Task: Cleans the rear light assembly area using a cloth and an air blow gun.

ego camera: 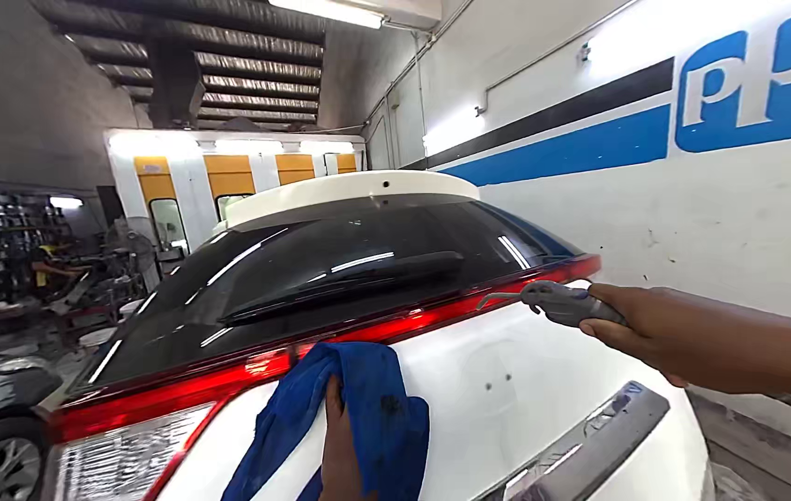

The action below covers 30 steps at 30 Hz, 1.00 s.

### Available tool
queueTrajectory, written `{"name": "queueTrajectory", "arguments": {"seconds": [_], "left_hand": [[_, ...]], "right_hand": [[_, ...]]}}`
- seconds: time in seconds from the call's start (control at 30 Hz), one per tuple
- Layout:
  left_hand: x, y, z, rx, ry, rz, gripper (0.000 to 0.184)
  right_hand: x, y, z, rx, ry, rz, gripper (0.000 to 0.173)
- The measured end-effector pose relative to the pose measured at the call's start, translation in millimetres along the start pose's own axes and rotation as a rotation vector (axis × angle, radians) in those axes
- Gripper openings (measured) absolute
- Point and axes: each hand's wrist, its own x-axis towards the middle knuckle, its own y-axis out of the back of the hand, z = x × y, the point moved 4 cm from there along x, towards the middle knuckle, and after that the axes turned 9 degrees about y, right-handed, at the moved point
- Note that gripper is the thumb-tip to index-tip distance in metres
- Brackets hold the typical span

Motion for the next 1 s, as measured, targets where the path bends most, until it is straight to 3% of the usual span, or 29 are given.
{"name": "queueTrajectory", "arguments": {"seconds": [0.3,0.5,0.77,1.0], "left_hand": [[9,-132,149,0.091,-0.07,-0.075,0.044],[16,-187,208,0.119,-0.128,-0.119,0.047],[10,-200,215,0.146,-0.131,-0.138,0.046],[10,-194,219,0.185,0.045,-0.123,0.044]], "right_hand": [[19,13,224,-0.057,-0.036,0.053,0.042],[45,24,332,-0.091,-0.131,0.117,0.041],[79,29,444,0.056,-0.206,0.225,0.036],[126,16,536,0.18,-0.177,0.159,0.036]]}}
